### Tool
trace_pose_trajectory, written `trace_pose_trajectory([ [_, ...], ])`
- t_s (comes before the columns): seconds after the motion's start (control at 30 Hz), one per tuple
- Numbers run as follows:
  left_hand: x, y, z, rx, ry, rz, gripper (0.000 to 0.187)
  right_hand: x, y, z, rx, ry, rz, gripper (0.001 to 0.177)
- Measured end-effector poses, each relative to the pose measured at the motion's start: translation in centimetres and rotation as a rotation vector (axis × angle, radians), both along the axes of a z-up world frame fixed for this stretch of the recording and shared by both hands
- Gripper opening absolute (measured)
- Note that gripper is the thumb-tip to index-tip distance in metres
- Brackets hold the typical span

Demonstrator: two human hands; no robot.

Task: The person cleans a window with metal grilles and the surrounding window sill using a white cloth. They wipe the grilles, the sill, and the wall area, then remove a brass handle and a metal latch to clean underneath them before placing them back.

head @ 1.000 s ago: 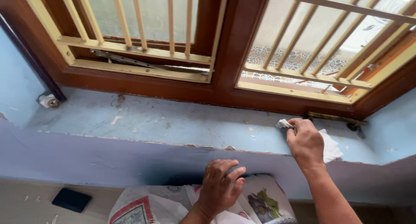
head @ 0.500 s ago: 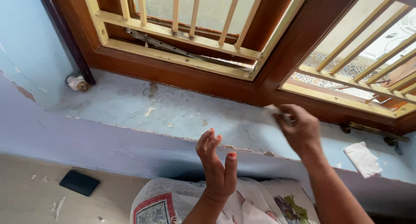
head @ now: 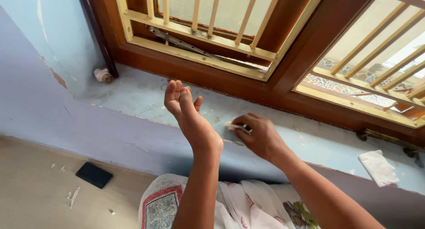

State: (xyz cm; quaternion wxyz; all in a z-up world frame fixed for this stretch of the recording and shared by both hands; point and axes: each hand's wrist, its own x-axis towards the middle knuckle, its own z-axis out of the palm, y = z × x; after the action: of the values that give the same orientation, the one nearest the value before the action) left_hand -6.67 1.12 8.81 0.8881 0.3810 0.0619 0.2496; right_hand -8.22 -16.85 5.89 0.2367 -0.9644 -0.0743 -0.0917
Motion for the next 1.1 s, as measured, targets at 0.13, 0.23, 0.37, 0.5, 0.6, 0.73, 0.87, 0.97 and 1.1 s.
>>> trace_pose_trajectory([
  [0.13, -0.3, 4.0, 1.4, -0.154, 0.002, -0.262, 0.057, 1.9, 2.2, 3.2, 0.058, -0.074, 0.001, 0.029],
  [0.23, -0.4, 6.7, 1.4, -0.258, -0.098, -0.389, 0.056, 3.8, 1.7, 4.2, -0.244, -0.245, -0.101, 0.023],
  [0.37, -0.2, 9.1, 2.0, -0.313, -0.249, -0.472, 0.055, 4.9, 3.9, 2.3, -0.225, -0.134, 0.048, 0.027],
  [0.5, -0.6, 9.7, 2.1, -0.252, -0.229, -0.437, 0.052, 6.1, 5.5, 2.4, 0.065, 0.058, 0.157, 0.027],
  [0.6, -0.7, 10.1, 2.0, -0.215, -0.171, -0.411, 0.048, 7.2, 5.4, 3.7, -0.125, -0.188, 0.065, 0.025],
  [0.73, -0.5, 10.0, 1.8, -0.153, -0.150, -0.348, 0.047, 6.8, 5.8, 3.0, -0.298, -0.287, 0.145, 0.023],
  [0.87, -0.2, 9.6, 1.5, -0.225, -0.186, -0.394, 0.046, 6.5, 6.2, 2.0, 0.163, 0.070, 0.256, 0.024],
  [0.97, -0.2, 9.7, 1.5, -0.274, -0.240, -0.471, 0.046, 7.4, 6.8, 2.5, -0.088, -0.270, 0.176, 0.022],
  [1.1, 0.0, 9.5, 1.5, -0.285, -0.260, -0.519, 0.045, 8.1, 7.5, 3.1, -0.149, -0.127, 0.233, 0.025],
])
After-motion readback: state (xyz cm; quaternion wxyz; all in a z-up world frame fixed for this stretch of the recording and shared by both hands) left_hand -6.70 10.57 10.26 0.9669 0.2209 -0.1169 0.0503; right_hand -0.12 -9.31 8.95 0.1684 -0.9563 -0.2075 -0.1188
